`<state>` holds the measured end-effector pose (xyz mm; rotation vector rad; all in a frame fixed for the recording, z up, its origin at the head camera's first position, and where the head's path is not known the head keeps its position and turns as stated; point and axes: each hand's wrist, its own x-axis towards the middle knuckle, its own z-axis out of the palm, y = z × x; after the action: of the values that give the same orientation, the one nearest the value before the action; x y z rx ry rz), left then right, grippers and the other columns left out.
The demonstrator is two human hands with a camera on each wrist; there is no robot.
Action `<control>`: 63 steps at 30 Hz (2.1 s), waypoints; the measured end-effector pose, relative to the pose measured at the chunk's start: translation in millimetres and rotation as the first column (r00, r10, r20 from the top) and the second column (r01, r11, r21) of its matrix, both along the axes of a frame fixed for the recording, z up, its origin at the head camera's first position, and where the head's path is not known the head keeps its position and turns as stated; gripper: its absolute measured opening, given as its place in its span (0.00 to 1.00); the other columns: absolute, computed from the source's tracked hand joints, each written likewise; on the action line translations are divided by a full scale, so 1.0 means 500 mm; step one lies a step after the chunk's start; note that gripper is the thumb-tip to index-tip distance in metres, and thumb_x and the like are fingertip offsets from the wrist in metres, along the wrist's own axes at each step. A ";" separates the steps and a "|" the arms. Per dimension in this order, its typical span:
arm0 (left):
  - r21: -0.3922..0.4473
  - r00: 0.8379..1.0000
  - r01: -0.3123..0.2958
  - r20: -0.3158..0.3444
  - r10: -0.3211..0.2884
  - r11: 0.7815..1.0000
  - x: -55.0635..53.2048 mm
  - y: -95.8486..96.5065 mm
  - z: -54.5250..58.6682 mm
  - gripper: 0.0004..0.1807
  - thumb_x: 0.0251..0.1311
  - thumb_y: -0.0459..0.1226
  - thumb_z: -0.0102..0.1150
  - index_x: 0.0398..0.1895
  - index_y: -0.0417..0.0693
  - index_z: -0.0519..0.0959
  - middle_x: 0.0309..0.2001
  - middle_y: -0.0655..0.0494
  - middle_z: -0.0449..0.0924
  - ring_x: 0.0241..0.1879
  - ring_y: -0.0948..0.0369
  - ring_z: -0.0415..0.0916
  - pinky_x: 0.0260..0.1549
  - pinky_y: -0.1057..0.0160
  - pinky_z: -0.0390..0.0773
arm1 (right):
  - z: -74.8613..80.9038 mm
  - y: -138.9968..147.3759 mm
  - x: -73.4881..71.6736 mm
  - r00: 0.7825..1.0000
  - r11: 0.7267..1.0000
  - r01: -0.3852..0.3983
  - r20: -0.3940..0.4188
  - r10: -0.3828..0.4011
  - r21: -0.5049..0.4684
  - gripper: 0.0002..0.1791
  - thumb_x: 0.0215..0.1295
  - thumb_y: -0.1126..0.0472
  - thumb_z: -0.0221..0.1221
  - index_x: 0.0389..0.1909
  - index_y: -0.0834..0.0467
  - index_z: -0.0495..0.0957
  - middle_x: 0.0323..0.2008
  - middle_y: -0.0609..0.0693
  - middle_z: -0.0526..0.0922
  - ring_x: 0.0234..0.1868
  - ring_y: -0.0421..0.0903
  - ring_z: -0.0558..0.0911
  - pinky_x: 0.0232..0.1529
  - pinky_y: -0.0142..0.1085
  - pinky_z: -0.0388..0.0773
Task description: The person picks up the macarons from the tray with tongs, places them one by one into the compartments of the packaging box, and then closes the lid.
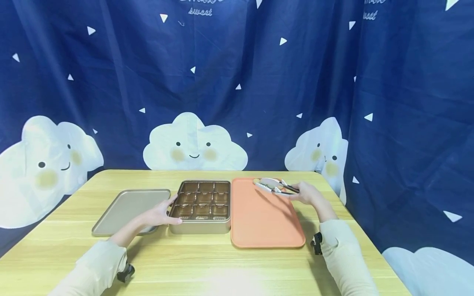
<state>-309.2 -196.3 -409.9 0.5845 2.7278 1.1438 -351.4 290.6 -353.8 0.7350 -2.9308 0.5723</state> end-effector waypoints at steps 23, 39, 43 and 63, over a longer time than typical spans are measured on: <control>-0.007 1.000 0.003 0.006 -0.003 1.000 0.000 0.000 -0.001 0.62 0.42 0.49 0.70 0.69 0.30 0.39 0.64 0.23 0.46 0.64 0.33 0.42 0.60 0.35 0.45 | -0.011 0.005 0.001 0.997 0.998 0.059 0.044 -0.061 0.038 0.24 0.54 0.55 0.61 0.46 0.69 0.76 0.30 0.56 0.80 0.30 0.49 0.73 0.33 0.42 0.70; -0.014 1.000 -0.014 0.026 0.014 1.000 0.005 0.002 0.004 0.61 0.42 0.49 0.70 0.69 0.31 0.39 0.65 0.24 0.45 0.65 0.33 0.43 0.61 0.36 0.46 | -0.013 0.009 0.004 0.997 0.999 0.049 0.057 -0.050 0.018 0.29 0.55 0.55 0.62 0.51 0.73 0.72 0.36 0.63 0.80 0.33 0.51 0.75 0.36 0.45 0.72; -0.018 1.000 -0.010 0.023 0.010 1.000 0.006 0.002 0.005 0.61 0.42 0.49 0.69 0.69 0.31 0.39 0.65 0.24 0.45 0.64 0.33 0.42 0.60 0.35 0.46 | -0.011 0.009 0.003 0.997 0.998 0.052 0.060 -0.054 0.028 0.29 0.54 0.55 0.62 0.51 0.72 0.72 0.35 0.61 0.80 0.31 0.50 0.74 0.35 0.44 0.72; -0.017 0.999 -0.020 0.034 0.021 1.000 0.004 0.004 0.005 0.61 0.42 0.50 0.69 0.69 0.33 0.39 0.66 0.25 0.44 0.65 0.33 0.38 0.60 0.35 0.42 | -0.018 0.002 0.003 0.997 0.999 0.039 0.061 -0.039 0.003 0.27 0.54 0.58 0.62 0.50 0.74 0.73 0.39 0.66 0.81 0.41 0.58 0.78 0.44 0.51 0.73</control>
<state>-307.2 -194.4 -407.5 0.5305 2.7179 1.1237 -350.1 291.5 -362.6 0.6708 -2.9951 0.5989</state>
